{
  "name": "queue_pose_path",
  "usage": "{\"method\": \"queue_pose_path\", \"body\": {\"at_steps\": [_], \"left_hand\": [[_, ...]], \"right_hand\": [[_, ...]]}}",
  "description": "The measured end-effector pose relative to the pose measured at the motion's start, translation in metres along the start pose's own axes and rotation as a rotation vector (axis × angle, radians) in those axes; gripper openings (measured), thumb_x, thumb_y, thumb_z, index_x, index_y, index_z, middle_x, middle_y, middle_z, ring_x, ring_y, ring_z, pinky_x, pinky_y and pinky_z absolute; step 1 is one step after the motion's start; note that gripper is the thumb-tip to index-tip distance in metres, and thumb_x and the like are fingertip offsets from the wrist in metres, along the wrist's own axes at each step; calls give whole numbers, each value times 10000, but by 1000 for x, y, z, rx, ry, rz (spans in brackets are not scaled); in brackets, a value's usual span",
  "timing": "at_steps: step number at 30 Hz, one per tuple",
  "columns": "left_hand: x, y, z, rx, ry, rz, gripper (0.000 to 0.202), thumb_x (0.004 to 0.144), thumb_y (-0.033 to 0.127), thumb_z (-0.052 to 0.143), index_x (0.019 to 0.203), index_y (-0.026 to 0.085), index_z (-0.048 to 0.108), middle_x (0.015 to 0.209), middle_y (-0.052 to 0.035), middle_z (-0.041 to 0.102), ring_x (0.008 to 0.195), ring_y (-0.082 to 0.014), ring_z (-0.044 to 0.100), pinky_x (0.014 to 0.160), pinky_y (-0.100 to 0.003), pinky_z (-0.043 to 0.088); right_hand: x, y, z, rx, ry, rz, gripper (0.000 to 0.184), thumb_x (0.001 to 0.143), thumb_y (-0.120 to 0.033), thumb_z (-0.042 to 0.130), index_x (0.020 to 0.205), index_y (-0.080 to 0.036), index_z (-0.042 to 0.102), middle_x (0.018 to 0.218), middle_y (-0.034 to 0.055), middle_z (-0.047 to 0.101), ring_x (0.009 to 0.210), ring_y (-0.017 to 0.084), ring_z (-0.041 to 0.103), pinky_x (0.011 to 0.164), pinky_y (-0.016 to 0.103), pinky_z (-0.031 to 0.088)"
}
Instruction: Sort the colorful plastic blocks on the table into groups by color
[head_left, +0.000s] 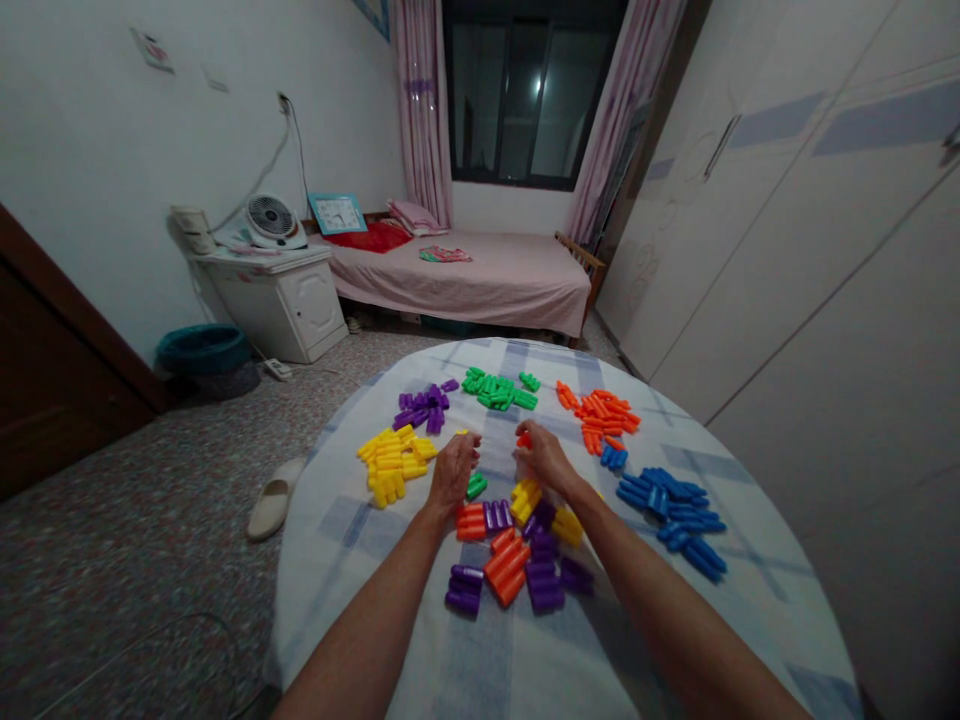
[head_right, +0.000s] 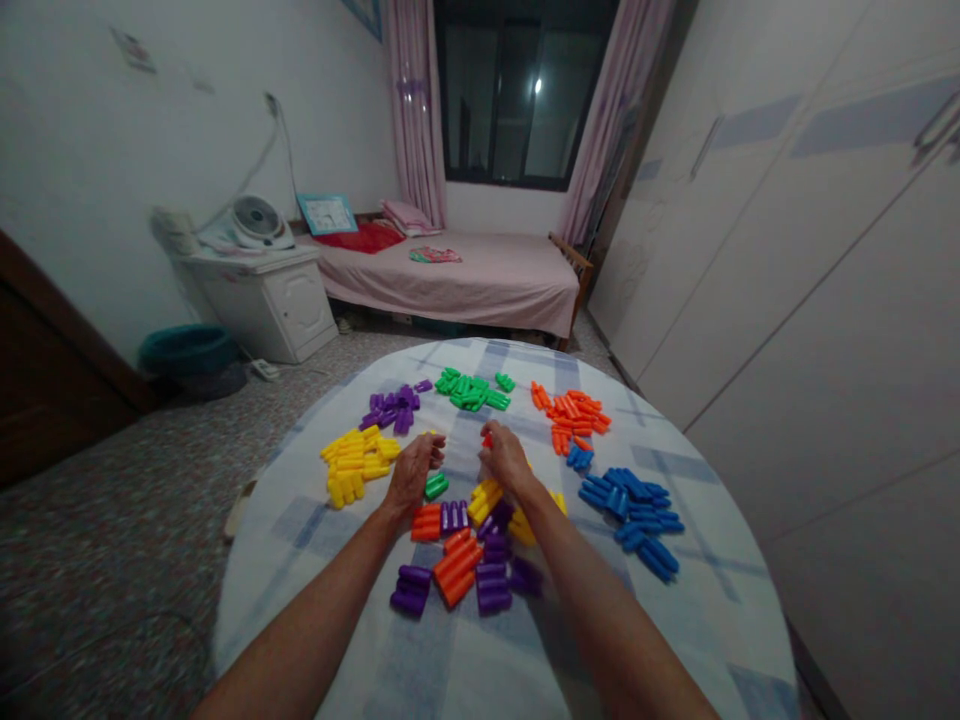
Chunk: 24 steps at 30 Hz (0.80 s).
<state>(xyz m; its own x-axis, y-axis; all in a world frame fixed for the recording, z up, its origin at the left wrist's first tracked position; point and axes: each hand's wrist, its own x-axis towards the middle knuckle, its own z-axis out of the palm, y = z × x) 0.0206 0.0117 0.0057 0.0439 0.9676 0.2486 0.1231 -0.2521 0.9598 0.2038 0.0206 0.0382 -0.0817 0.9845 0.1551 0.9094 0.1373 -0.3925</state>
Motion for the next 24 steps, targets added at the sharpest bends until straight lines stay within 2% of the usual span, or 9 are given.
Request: {"method": "queue_pose_path", "body": {"at_steps": [4,8,10,13,16,21,24], "left_hand": [[1,0,1,16,7,-18,508,869,575,314,929,172,618,838,-46,602,704,-127,573,627,-253,485],[2,-2,1,36,12,-19,509,871,577,305,908,174,614,762,-29,582,678,-130,560,621,-263,471],[2,-4,1,39,12,-20,504,871,575,306,904,178,616,733,-23,573,671,-132,560,614,-263,462],[3,-5,1,49,12,-11,495,877,567,307,902,183,619,743,-24,581,673,-129,565,614,-261,460],[3,-5,1,53,5,-8,495,882,565,306,900,181,619,775,-30,597,678,-123,570,617,-259,463],[1,-4,1,29,38,-18,517,878,577,310,901,166,622,802,-44,615,699,-129,581,620,-266,475],[1,-5,0,9,44,-33,530,874,586,313,897,157,624,785,-44,615,692,-128,577,616,-264,473]], "right_hand": [[16,43,-29,6,68,119,367,775,-157,477,1137,-171,537,883,34,657,756,149,591,685,248,425],[29,82,-60,-25,197,210,446,815,-267,466,1239,-130,492,1137,127,614,987,209,576,814,303,429],[25,98,-69,-54,243,240,451,827,-293,452,1240,-118,500,1193,151,582,1062,228,543,870,328,410],[4,116,-70,-104,227,258,339,819,-265,447,1087,-131,606,1074,127,632,1000,217,564,858,327,408],[-25,126,-62,-151,173,245,254,792,-275,510,962,-148,651,1003,106,644,957,216,567,832,318,406],[-54,126,-56,-320,94,262,355,800,-315,538,1108,-147,592,1057,130,618,963,241,552,797,338,394],[-61,121,-64,-412,22,269,336,795,-305,533,1086,-150,597,1052,137,619,982,270,541,782,367,392]]}}
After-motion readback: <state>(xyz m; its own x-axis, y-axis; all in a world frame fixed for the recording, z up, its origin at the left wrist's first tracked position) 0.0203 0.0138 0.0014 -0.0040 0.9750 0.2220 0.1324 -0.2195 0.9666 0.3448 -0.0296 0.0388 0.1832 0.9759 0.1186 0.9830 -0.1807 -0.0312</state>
